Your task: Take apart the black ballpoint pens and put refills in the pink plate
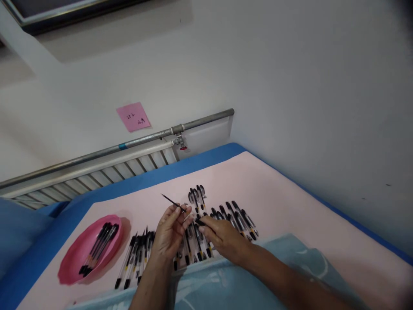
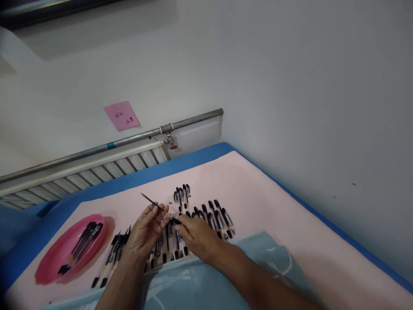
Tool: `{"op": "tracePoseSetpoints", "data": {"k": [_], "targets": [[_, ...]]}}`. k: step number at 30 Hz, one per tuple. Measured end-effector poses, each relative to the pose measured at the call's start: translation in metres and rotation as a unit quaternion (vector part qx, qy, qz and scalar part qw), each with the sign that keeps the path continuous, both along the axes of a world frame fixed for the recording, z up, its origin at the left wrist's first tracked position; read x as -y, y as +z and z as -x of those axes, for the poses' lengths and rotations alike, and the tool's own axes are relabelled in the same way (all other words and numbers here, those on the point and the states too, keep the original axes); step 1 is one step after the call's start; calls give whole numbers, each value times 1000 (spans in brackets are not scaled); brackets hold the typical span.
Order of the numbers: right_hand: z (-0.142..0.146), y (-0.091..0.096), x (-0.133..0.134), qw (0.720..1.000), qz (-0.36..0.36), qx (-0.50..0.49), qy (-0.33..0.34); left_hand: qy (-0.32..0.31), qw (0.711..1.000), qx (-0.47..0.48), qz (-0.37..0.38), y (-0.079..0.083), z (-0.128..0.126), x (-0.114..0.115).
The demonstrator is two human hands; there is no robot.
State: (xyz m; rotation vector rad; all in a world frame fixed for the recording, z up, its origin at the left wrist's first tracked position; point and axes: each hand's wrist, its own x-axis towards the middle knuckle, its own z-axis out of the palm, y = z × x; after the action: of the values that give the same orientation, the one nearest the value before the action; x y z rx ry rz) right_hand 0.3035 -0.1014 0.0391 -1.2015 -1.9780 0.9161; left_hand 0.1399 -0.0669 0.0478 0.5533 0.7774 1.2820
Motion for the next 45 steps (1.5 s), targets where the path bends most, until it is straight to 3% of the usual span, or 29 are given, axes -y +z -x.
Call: {"op": "tracePoseSetpoints", "data": {"k": [26,45], "targets": [[3,-3,0,999,-1,42,-22,2,998,-44,-42,1,-3,4],[1,3,2,1000,0,9,-7,19,999,-32,-22,2,-3,2]]}}
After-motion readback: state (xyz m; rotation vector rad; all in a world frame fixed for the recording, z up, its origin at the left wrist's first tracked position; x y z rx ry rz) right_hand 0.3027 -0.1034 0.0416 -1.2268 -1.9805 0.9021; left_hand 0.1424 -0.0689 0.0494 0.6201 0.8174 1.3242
